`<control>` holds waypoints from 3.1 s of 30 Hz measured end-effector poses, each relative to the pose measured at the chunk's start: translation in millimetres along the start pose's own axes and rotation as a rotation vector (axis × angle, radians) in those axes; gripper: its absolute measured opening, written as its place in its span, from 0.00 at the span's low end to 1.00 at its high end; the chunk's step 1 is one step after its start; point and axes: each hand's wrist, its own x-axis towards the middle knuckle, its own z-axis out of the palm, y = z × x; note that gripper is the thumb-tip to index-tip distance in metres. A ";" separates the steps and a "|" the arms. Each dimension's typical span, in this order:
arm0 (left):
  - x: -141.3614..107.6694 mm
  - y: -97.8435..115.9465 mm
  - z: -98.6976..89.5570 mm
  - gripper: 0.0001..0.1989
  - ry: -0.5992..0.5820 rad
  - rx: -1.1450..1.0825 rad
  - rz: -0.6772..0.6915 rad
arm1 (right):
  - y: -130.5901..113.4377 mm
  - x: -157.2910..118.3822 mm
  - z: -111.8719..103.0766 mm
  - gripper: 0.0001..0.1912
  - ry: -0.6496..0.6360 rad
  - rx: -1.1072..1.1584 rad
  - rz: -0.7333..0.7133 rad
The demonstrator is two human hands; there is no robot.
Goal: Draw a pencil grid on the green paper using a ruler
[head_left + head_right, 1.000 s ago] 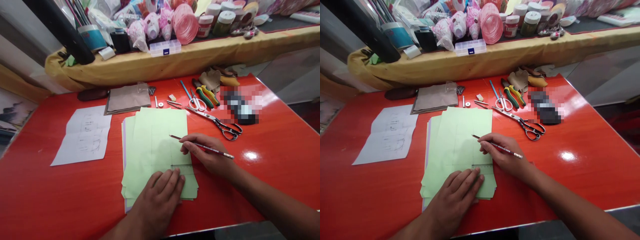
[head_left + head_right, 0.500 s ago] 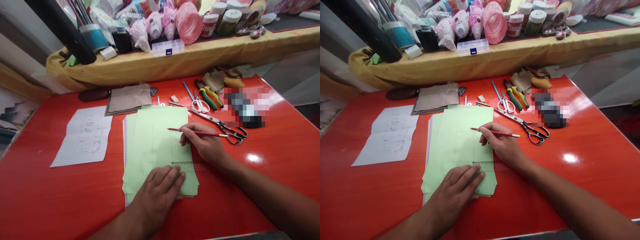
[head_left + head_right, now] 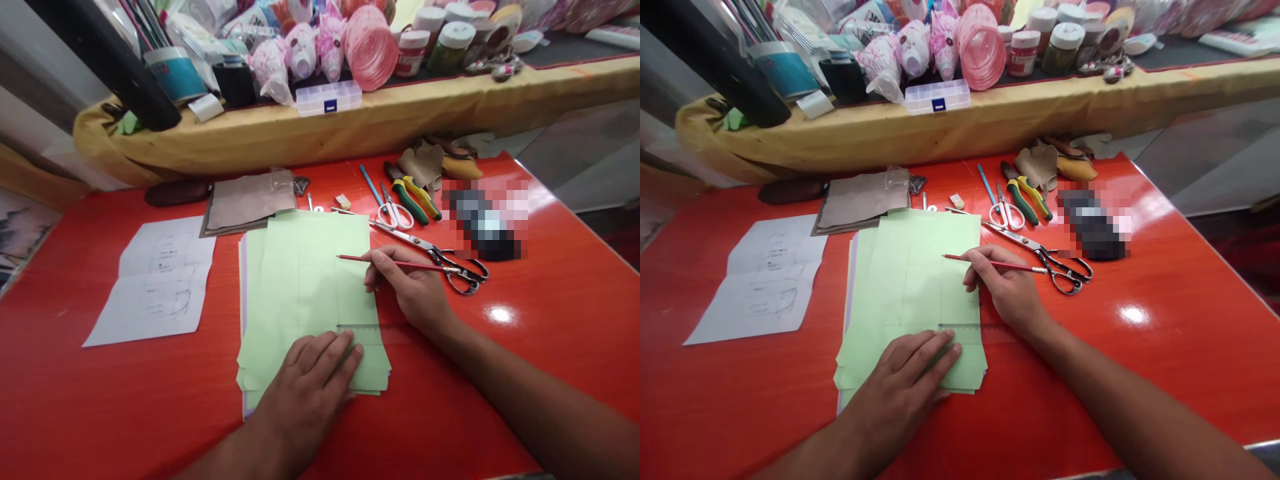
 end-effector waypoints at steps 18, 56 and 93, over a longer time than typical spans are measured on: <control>47.7 -119.3 11.8 0.33 -0.104 0.144 -0.270 | 3.5 6.1 -27.2 0.14 0.145 0.057 -0.010; 267.9 -157.9 14.7 0.21 -0.300 0.128 -0.397 | 2.8 11.3 -32.2 0.18 0.064 0.064 0.062; 172.1 -191.9 -44.3 0.25 -0.516 0.087 -0.523 | 1.0 10.9 -30.2 0.20 0.043 -0.041 0.024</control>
